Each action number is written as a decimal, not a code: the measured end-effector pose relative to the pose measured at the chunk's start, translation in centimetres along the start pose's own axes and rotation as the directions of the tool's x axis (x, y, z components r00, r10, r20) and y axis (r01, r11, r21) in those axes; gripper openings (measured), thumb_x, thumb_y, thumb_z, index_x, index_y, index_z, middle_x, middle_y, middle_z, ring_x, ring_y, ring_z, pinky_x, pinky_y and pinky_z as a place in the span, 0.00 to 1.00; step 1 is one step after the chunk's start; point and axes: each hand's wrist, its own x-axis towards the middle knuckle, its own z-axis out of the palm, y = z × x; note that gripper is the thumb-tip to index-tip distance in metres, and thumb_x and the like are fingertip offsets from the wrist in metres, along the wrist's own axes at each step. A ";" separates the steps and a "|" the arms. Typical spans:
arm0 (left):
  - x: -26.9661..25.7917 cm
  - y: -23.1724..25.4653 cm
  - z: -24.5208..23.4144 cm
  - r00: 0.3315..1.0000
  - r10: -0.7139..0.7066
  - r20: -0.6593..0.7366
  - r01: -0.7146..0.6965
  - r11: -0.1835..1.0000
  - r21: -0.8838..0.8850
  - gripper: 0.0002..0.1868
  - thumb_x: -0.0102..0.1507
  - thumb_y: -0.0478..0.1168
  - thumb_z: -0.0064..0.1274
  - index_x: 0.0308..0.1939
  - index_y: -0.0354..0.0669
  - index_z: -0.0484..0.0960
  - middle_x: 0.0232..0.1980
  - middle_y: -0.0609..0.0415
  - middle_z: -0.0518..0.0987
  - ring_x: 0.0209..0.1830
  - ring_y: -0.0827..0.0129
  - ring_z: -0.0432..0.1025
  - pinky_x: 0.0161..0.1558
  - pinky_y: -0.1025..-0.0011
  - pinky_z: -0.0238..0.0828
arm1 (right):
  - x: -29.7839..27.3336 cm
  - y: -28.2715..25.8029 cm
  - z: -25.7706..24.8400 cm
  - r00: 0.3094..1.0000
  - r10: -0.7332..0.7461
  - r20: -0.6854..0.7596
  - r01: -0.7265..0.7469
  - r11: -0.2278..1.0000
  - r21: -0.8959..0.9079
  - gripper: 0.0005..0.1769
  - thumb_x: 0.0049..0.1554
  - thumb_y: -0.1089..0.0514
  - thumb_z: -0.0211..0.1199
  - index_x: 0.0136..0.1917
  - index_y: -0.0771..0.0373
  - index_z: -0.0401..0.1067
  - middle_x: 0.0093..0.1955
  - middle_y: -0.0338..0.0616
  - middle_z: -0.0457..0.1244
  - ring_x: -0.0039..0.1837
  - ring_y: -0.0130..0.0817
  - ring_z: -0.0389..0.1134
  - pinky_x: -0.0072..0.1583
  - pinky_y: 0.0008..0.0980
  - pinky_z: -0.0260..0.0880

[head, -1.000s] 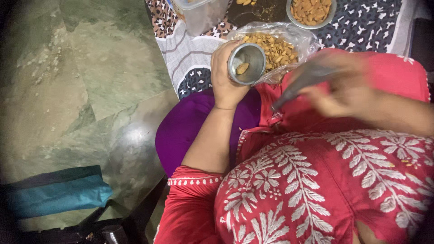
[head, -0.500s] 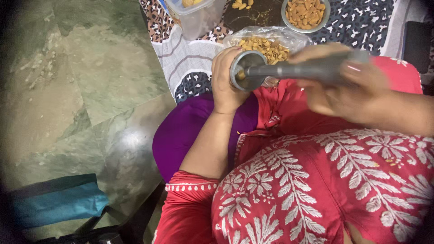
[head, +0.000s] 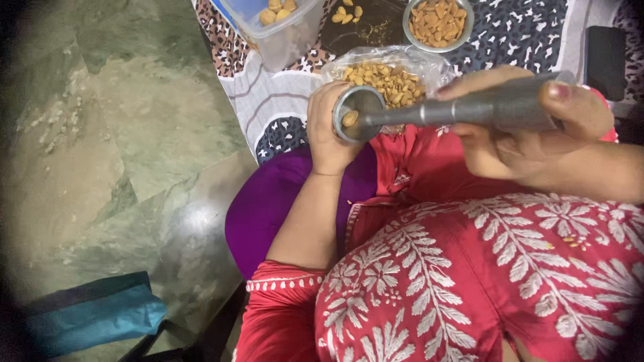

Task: The person sits on the floor and peels the outer skin off nuts by hand, placing the peeled nuts into a plastic bag. They occasionally use a metal pestle to crack or press nuts before peeling.

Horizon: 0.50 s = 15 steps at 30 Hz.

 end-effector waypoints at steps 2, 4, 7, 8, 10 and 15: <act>0.0 -0.2 0.0 1.000 0.001 -0.021 -0.001 1.000 0.010 0.35 0.49 0.34 0.73 0.59 0.43 0.75 0.60 0.49 0.78 0.64 0.52 0.72 0.68 0.59 0.69 | 0.6 -0.7 0.8 0.976 -0.215 0.027 0.216 0.967 -0.133 0.24 0.64 0.59 0.59 0.71 0.66 0.60 0.54 0.47 0.67 0.45 0.25 0.69 0.45 0.20 0.72; -0.3 -0.3 0.2 1.000 -0.003 -0.031 0.004 1.000 0.026 0.35 0.49 0.34 0.73 0.58 0.43 0.75 0.60 0.49 0.78 0.64 0.52 0.72 0.68 0.59 0.68 | 1.5 -0.8 2.8 0.966 -0.198 0.169 0.253 0.868 -0.428 0.23 0.62 0.61 0.65 0.66 0.66 0.60 0.50 0.48 0.67 0.47 0.34 0.73 0.48 0.31 0.76; 0.0 -0.5 0.3 1.000 0.009 -0.029 -0.008 0.999 0.043 0.35 0.49 0.35 0.74 0.58 0.44 0.74 0.60 0.50 0.77 0.64 0.52 0.72 0.68 0.59 0.68 | 2.3 -0.4 5.0 0.913 -0.192 0.361 0.358 0.803 -0.477 0.21 0.56 0.60 0.70 0.60 0.64 0.67 0.45 0.49 0.69 0.43 0.41 0.73 0.44 0.39 0.73; -0.2 -0.4 0.4 0.999 0.010 -0.032 -0.009 0.999 0.040 0.35 0.49 0.35 0.74 0.59 0.44 0.74 0.60 0.50 0.77 0.64 0.52 0.72 0.69 0.59 0.68 | 2.1 -0.4 5.1 0.861 -0.289 0.418 0.465 0.781 -0.417 0.20 0.58 0.59 0.70 0.60 0.63 0.67 0.47 0.49 0.69 0.44 0.43 0.73 0.45 0.39 0.73; -0.4 -0.4 0.4 1.000 -0.002 -0.030 0.003 0.999 0.046 0.36 0.50 0.34 0.73 0.59 0.44 0.74 0.61 0.50 0.77 0.64 0.52 0.72 0.69 0.59 0.68 | 1.4 -1.1 3.9 0.913 -0.310 0.264 0.386 0.864 -0.324 0.15 0.61 0.61 0.66 0.59 0.54 0.67 0.52 0.47 0.69 0.48 0.37 0.74 0.45 0.30 0.76; -0.1 -0.2 0.4 1.000 -0.007 -0.015 0.007 0.999 0.042 0.36 0.49 0.34 0.73 0.59 0.44 0.74 0.60 0.50 0.77 0.64 0.52 0.72 0.69 0.59 0.68 | -0.1 -6.6 -0.7 0.913 0.297 0.279 -0.399 0.509 0.762 0.39 0.59 0.45 0.68 0.72 0.76 0.67 0.48 0.47 0.66 0.44 0.29 0.66 0.47 0.28 0.68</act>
